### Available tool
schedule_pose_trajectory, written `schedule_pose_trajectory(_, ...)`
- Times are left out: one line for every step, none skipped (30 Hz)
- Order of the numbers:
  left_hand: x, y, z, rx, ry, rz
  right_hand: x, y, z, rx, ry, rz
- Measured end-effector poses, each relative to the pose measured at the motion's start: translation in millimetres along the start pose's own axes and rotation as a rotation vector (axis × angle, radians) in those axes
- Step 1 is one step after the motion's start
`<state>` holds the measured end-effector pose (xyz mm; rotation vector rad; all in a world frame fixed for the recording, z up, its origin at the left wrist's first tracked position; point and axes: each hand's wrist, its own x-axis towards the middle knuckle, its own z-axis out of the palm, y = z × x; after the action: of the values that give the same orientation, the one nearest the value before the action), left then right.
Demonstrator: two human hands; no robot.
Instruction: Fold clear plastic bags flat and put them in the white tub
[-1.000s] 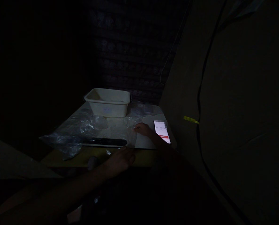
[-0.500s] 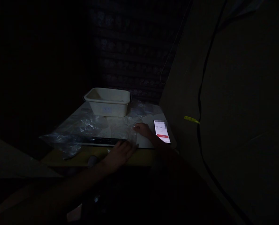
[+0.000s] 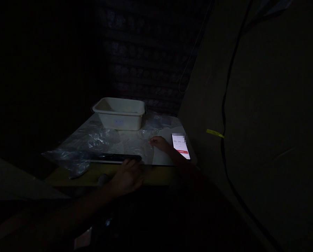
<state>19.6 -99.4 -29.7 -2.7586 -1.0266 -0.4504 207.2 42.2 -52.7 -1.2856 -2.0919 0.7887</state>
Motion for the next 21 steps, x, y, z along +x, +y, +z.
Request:
schedule_pose_trajectory(0, -1, -0.2, -0.017, 0.013, -0.032, 0, 0, 0, 0.003, 0.003, 0.009)
schedule_pose_trajectory(1, -2, -0.2, -0.024, 0.018, -0.057, 0, 0, 1, 0.002, 0.007, 0.021)
schedule_pose_trajectory(2, -2, 0.2, -0.016, 0.014, -0.068, 0, -1, 1, -0.002, 0.010, 0.033)
schedule_pose_trajectory(3, -2, 0.8, 0.006, 0.002, -0.062, 0, -1, 2, -0.008, 0.015, 0.045)
schedule_pose_trajectory(4, -3, 1.7, 0.035, -0.016, -0.034, 0, -2, 2, -0.016, 0.021, 0.055)
schedule_pose_trajectory(6, -2, 2.8, 0.067, -0.034, 0.009, 0, -3, 2, -0.027, 0.029, 0.062)
schedule_pose_trajectory(8, -2, 3.9, 0.099, -0.047, 0.051, -1, -4, 2, -0.037, 0.038, 0.067)
schedule_pose_trajectory(10, -2, 4.8, 0.125, -0.052, 0.085, -1, -6, 2, -0.050, 0.048, 0.069)
schedule_pose_trajectory(13, -2, 5.5, 0.143, -0.050, 0.110, -1, -7, 2, -0.062, 0.056, 0.070)
schedule_pose_trajectory(14, -2, 5.9, 0.153, -0.041, 0.127, -2, -7, 2, -0.074, 0.060, 0.071)
schedule_pose_trajectory(16, -2, 6.0, 0.158, -0.026, 0.137, -2, -8, 2, -0.084, 0.062, 0.072)
schedule_pose_trajectory(17, -2, 5.7, 0.160, -0.010, 0.143, -3, -8, 1, -0.095, 0.063, 0.069)
schedule_pose_trajectory(18, -1, 5.2, 0.159, 0.004, 0.148, -3, -9, 1, -0.107, 0.063, 0.063)
schedule_pose_trajectory(18, -1, 4.6, 0.159, 0.017, 0.152, -4, -9, 1, -0.125, 0.065, 0.054)
schedule_pose_trajectory(18, -1, 4.0, 0.159, 0.027, 0.153, -5, -10, 2, -0.150, 0.068, 0.042)
schedule_pose_trajectory(18, -1, 3.5, 0.160, 0.033, 0.156, -5, -10, 2, -0.183, 0.074, 0.034)
schedule_pose_trajectory(17, -1, 3.2, 0.159, 0.033, 0.163, -5, -11, 3, -0.220, 0.080, 0.029)
schedule_pose_trajectory(17, -1, 2.9, 0.157, 0.030, 0.176, -6, -12, 3, -0.258, 0.086, 0.027)
schedule_pose_trajectory(16, -1, 2.7, 0.154, 0.025, 0.191, -6, -14, 4, -0.293, 0.091, 0.030)
schedule_pose_trajectory(16, 0, 2.4, 0.150, 0.016, 0.208, -5, -15, 5, -0.323, 0.096, 0.036)
schedule_pose_trajectory(15, 0, 2.1, 0.144, 0.005, 0.222, -5, -17, 6, -0.349, 0.101, 0.042)
